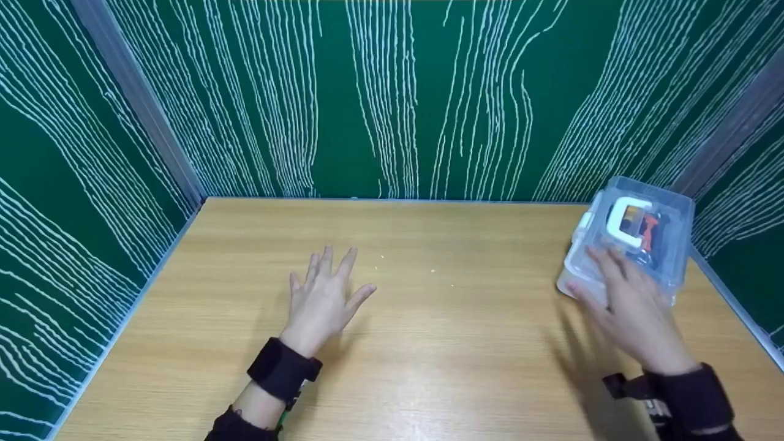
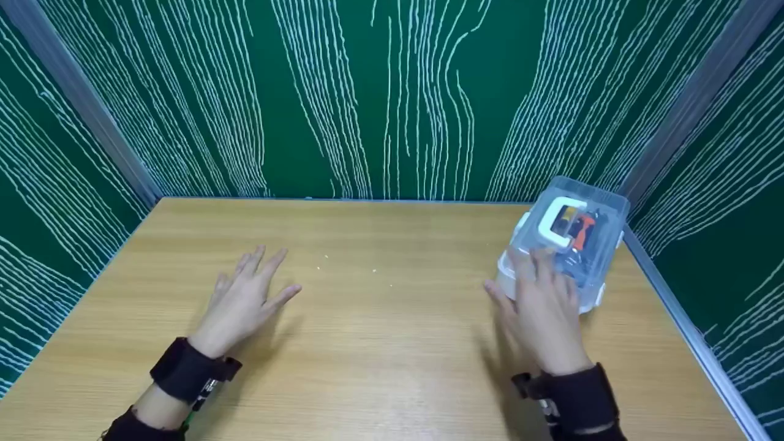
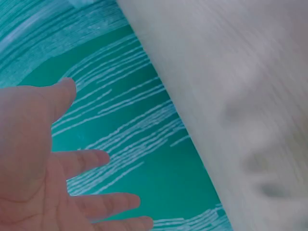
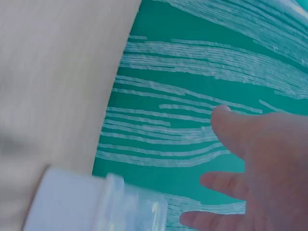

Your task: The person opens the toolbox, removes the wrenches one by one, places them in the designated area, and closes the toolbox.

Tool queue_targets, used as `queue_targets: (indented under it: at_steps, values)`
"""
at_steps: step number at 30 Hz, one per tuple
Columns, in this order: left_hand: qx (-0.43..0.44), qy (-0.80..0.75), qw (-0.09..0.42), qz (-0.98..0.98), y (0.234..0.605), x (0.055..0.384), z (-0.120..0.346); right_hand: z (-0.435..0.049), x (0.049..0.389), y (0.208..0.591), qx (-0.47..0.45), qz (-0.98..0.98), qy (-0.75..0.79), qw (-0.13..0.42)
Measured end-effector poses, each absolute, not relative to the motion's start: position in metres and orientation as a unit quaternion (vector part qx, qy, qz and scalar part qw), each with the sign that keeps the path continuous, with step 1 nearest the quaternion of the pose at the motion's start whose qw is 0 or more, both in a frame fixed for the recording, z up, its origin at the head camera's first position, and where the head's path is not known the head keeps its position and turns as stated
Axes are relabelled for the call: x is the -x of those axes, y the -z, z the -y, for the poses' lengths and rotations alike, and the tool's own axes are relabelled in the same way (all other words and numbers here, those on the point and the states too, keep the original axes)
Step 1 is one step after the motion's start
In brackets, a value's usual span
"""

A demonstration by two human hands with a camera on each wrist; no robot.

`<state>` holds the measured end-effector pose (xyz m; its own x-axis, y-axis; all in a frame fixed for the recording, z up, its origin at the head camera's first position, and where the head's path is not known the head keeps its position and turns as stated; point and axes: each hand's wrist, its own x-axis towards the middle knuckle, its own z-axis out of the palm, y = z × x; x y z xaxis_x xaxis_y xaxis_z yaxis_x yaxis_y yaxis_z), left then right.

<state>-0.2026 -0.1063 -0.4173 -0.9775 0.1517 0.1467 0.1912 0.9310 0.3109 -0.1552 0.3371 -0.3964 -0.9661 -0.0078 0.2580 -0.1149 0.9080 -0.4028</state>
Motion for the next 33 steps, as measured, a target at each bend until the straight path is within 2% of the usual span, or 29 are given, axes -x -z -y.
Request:
queue_targets:
  at_steps: [6, 10, 17, 24, 33]
  values:
    - [0.121, 0.179, 0.068, 0.974, 0.412, 0.215, 0.085, -0.373, 0.164, 0.387, 0.008, 0.963, -0.218, 0.157]
    - [0.146, 0.200, 0.058, 0.967, 0.407, 0.224, 0.069, -0.397, 0.171, 0.384, 0.063, 0.960, -0.228, 0.151]
    - [0.182, 0.242, 0.037, 0.952, 0.399, 0.240, 0.035, -0.433, 0.187, 0.382, 0.145, 0.945, -0.279, 0.088]
    - [0.181, 0.290, -0.009, 0.940, 0.398, 0.251, -0.009, -0.453, 0.200, 0.385, 0.178, 0.922, -0.342, 0.042]
    - [0.193, 0.337, -0.045, 0.920, 0.400, 0.256, -0.062, -0.466, 0.209, 0.391, 0.205, 0.895, -0.397, -0.020]
